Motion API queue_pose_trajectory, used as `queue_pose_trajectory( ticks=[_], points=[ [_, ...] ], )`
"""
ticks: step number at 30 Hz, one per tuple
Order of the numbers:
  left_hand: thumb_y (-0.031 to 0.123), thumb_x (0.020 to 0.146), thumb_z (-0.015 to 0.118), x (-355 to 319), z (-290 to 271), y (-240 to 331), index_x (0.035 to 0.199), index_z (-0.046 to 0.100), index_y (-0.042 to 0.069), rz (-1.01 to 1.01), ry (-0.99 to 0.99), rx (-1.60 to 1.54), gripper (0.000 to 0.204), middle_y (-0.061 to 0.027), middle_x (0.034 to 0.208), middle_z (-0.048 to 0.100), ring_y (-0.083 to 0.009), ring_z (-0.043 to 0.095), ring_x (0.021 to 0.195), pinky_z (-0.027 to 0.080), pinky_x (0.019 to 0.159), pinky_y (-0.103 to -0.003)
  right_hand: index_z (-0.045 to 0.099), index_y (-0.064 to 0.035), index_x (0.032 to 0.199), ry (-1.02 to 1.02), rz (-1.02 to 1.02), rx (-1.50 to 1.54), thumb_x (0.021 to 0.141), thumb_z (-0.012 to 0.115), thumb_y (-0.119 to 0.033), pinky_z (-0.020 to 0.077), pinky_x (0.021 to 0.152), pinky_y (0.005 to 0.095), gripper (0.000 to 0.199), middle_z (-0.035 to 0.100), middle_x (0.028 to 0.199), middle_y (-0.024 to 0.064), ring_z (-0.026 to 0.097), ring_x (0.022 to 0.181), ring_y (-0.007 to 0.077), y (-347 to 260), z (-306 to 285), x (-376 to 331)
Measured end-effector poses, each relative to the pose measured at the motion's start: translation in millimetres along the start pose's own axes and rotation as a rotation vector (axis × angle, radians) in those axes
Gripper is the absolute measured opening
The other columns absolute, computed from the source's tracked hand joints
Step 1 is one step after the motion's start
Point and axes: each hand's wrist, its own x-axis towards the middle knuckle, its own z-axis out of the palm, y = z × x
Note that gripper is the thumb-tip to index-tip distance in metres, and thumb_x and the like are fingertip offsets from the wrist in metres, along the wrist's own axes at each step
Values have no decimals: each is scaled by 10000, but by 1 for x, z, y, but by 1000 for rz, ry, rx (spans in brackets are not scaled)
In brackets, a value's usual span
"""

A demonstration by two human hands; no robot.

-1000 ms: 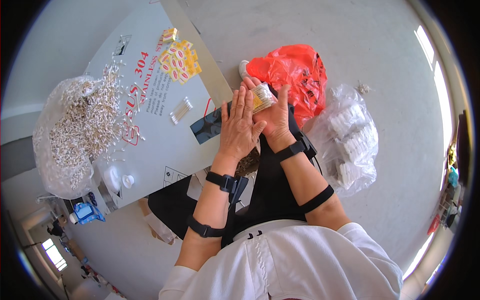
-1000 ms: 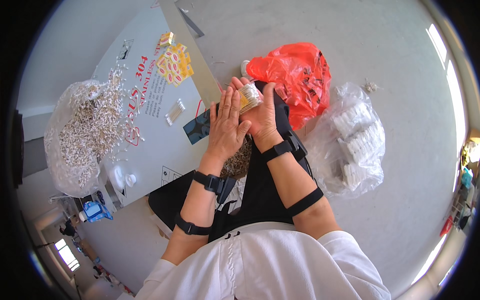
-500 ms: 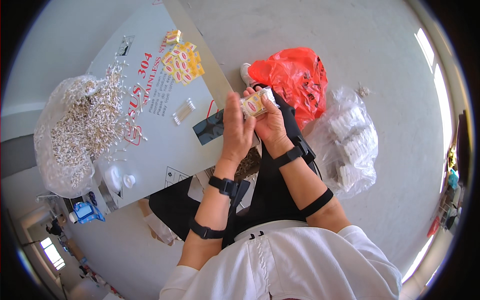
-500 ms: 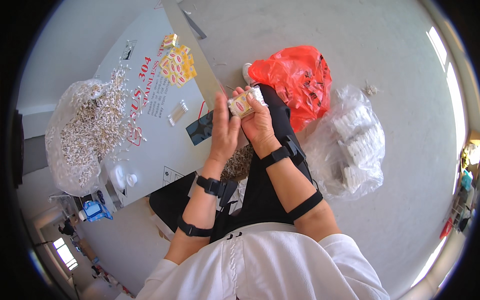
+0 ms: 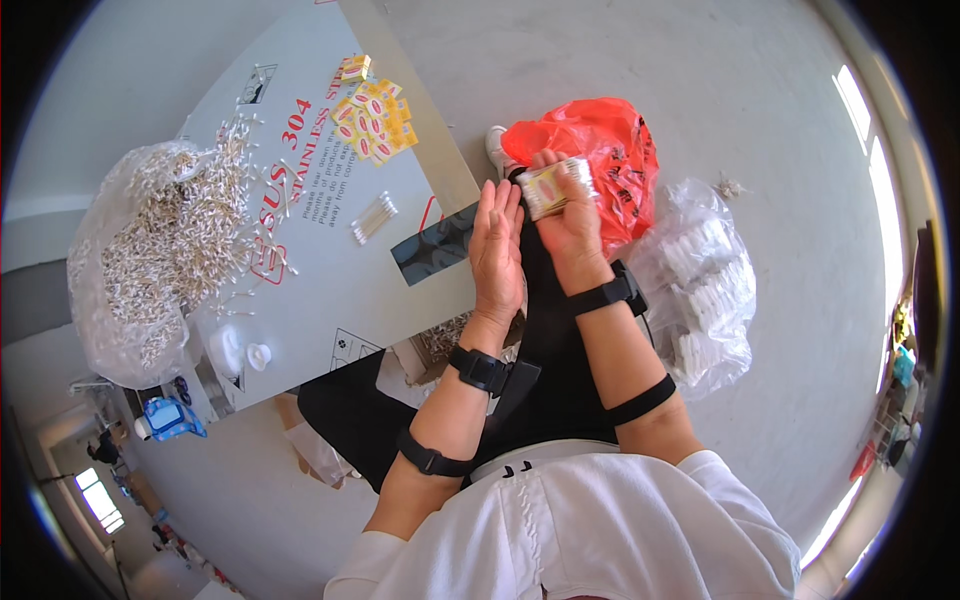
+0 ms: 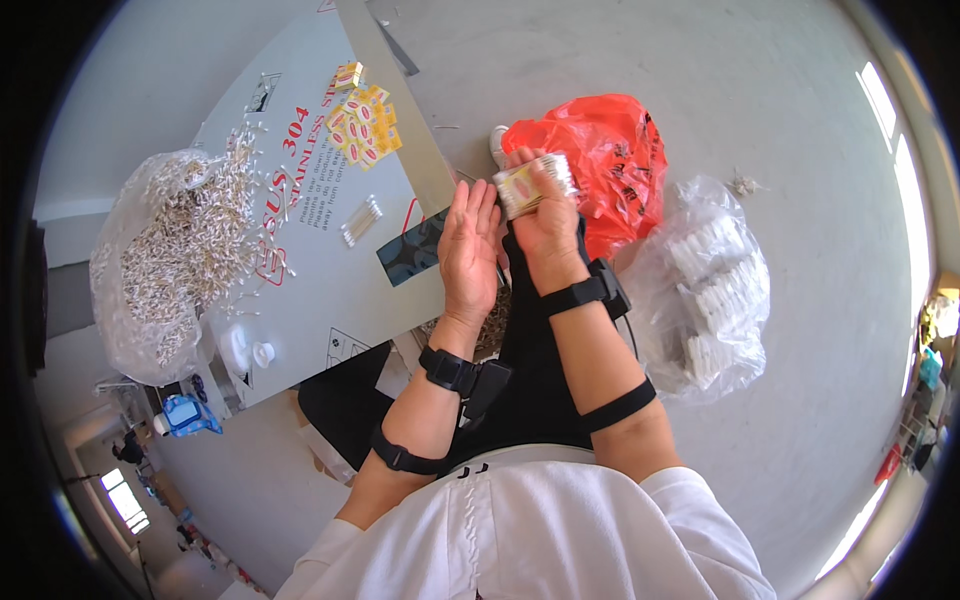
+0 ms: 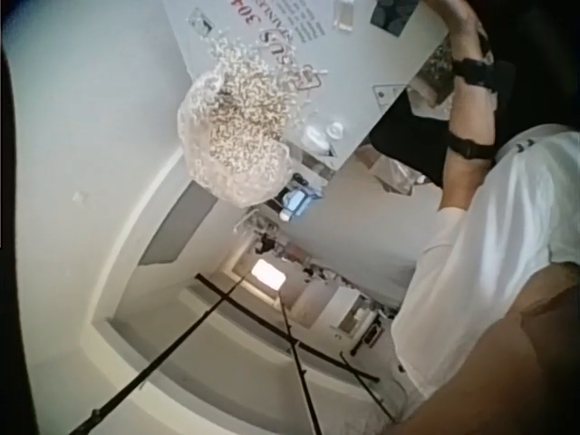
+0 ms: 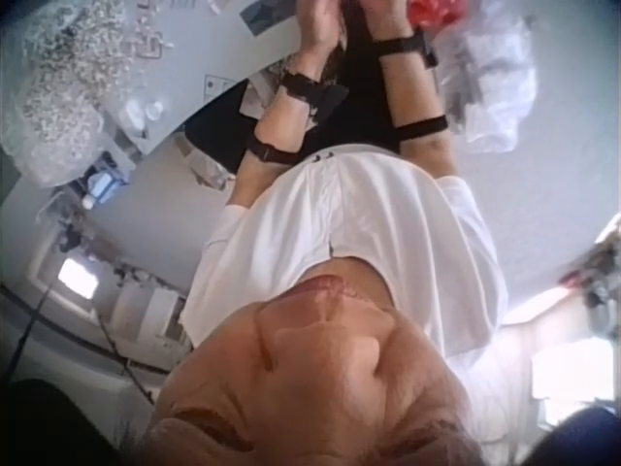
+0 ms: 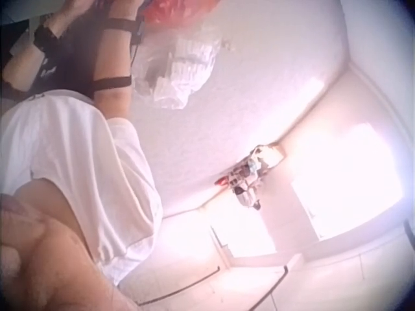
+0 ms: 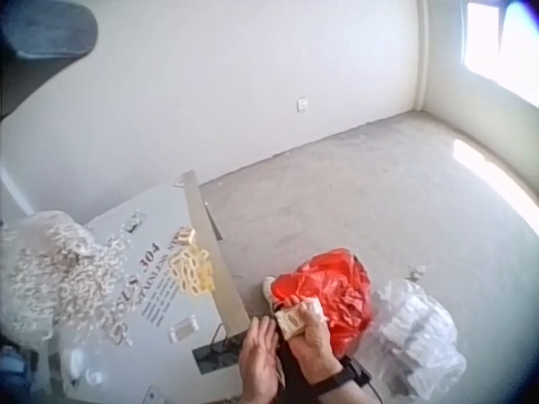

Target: Manually aligning cotton swabs and placing them into small clear plastic bags.

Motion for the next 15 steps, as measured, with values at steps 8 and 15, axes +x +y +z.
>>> queue_pose_trajectory(
  ticks=[8,15],
  points=[
    [91,835,712,15,-19,47,1253,602,56,173,-172,645,433,-133,1308,590,-220,585,1162,467,957,-348,469,67,1211,46,522,4,972,491,-57,535,918,518,270,601,1136,227,630,1045,369,-33,-1,-22],
    [72,769,756,-13,-38,103,1127,699,88,39,-490,856,363,-54,1283,624,-130,592,1055,468,876,-260,497,51,1149,-25,782,-56,983,448,-85,583,831,472,220,606,1069,209,658,965,349,3,4,-76]
  ],
)
